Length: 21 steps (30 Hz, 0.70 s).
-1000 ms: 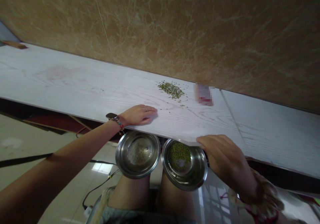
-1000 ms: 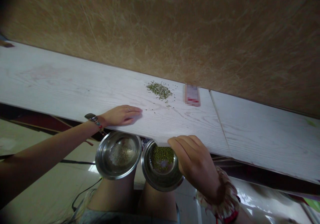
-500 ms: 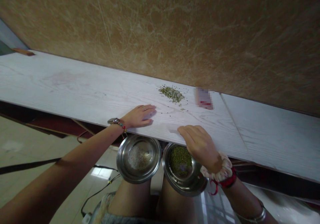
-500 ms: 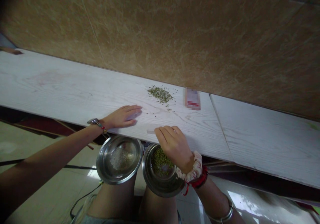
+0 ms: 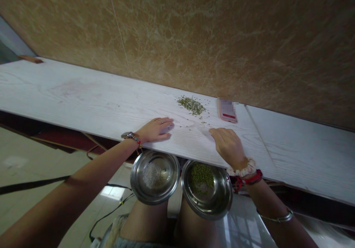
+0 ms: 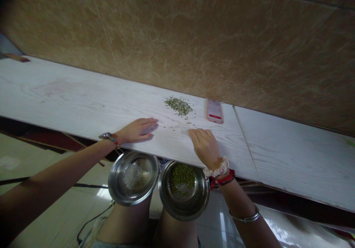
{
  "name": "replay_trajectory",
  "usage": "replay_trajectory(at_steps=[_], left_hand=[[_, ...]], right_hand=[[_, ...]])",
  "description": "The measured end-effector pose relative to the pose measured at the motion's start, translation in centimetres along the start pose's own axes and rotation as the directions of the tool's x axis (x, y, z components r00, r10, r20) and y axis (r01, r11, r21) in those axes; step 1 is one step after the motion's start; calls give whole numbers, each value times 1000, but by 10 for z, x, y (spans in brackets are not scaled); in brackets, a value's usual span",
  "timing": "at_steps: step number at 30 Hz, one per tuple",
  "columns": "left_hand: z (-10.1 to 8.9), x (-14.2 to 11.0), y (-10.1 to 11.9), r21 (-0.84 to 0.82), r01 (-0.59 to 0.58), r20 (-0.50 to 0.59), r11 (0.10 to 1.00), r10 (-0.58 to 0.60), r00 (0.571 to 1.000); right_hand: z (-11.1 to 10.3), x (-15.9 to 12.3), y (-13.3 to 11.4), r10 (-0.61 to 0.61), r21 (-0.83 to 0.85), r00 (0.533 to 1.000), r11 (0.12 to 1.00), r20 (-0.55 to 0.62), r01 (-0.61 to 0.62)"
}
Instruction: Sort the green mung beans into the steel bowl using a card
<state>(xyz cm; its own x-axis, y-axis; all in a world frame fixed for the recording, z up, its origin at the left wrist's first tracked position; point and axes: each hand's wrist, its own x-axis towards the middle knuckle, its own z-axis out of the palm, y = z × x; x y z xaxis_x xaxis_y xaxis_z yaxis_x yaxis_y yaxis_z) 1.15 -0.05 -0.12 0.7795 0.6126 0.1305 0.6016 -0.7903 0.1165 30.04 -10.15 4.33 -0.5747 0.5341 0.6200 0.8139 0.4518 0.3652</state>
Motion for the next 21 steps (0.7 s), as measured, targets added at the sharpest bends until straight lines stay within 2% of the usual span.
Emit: replay_trajectory(at_steps=[5,10,21], left_hand=[[0,0,0,-2,6,-2,1000,-6,1000],[0,0,0,-10,9,-3,1000,-9,1000],[1,0,0,-4,4,-14,1000,-4,1000]], right_hand=[[-8,1,-7,-5,39,998,999,-62,8],[-19,2,-22,-50,138,998,989,-40,55],[4,3,-6,-21,36,998,999,-60,23]])
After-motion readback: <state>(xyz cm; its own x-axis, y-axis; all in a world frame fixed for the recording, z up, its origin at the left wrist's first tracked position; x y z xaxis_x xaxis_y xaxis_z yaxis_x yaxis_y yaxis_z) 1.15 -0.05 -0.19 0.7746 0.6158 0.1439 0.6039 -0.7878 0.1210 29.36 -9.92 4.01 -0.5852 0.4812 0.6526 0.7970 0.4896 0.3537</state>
